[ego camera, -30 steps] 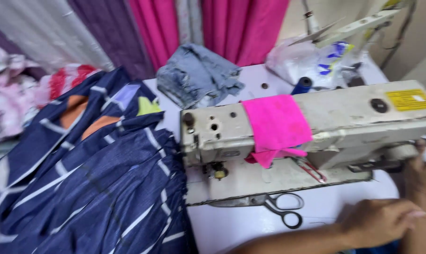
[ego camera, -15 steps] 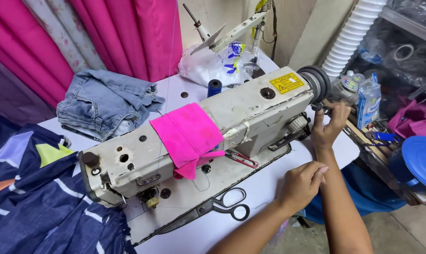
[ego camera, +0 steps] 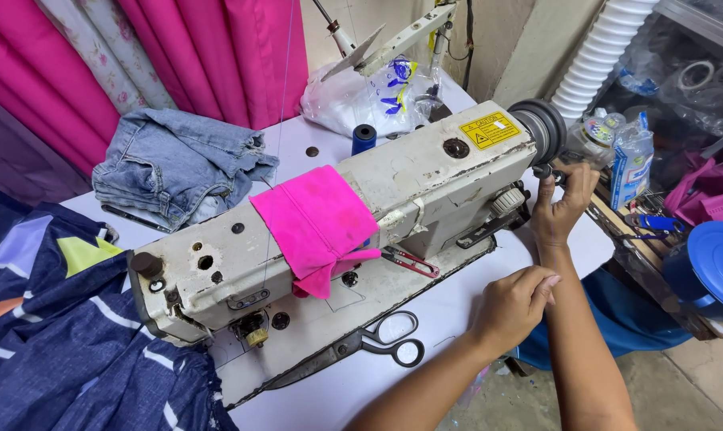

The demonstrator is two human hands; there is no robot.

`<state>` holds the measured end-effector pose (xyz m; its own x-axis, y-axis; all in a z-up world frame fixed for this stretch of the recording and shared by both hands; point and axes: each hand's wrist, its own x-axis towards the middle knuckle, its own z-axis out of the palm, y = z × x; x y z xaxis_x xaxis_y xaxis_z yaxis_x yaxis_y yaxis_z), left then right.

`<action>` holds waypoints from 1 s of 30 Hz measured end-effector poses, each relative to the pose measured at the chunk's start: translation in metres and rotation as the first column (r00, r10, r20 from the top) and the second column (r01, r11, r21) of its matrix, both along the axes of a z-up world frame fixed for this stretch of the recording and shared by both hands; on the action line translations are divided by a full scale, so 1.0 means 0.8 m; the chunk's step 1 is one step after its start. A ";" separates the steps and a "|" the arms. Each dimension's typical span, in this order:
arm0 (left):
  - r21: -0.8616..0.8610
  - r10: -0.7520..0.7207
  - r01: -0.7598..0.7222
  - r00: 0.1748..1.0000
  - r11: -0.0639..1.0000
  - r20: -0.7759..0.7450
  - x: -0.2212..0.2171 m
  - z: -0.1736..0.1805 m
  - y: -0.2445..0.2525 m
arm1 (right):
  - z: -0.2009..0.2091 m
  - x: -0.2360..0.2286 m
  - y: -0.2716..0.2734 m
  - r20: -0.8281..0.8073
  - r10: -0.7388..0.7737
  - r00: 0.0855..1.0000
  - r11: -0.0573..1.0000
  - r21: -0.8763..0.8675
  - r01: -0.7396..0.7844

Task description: The person threads a sewing machine by guiding a blue thread through the machine's tension discs and guides. They use their hands to pull the thread through the mechanism and adjust the tension settings on the side of the machine.

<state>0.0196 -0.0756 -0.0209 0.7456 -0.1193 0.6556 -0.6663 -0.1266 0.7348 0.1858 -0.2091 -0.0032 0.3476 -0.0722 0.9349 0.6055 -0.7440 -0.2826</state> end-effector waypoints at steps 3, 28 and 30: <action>0.005 0.019 -0.019 1.000 1.000 -0.003 -0.001 -0.001 -0.001 | 0.001 -0.001 0.001 0.007 0.008 1.000 1.000 -0.008 -0.008; 0.007 0.175 -0.175 0.983 0.984 0.060 -0.001 0.007 0.005 | 0.002 -0.002 0.002 0.011 0.000 1.000 1.000 -0.001 0.000; 0.009 0.181 -0.182 0.981 0.983 0.062 -0.001 0.005 0.005 | 0.002 -0.002 0.004 0.009 -0.002 1.000 1.000 -0.004 0.002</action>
<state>0.0192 -0.0718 -0.0169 0.7147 0.0044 0.6994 -0.6745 -0.2605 0.6908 0.1839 -0.2061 -0.0015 0.3389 -0.0695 0.9383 0.6067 -0.7461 -0.2744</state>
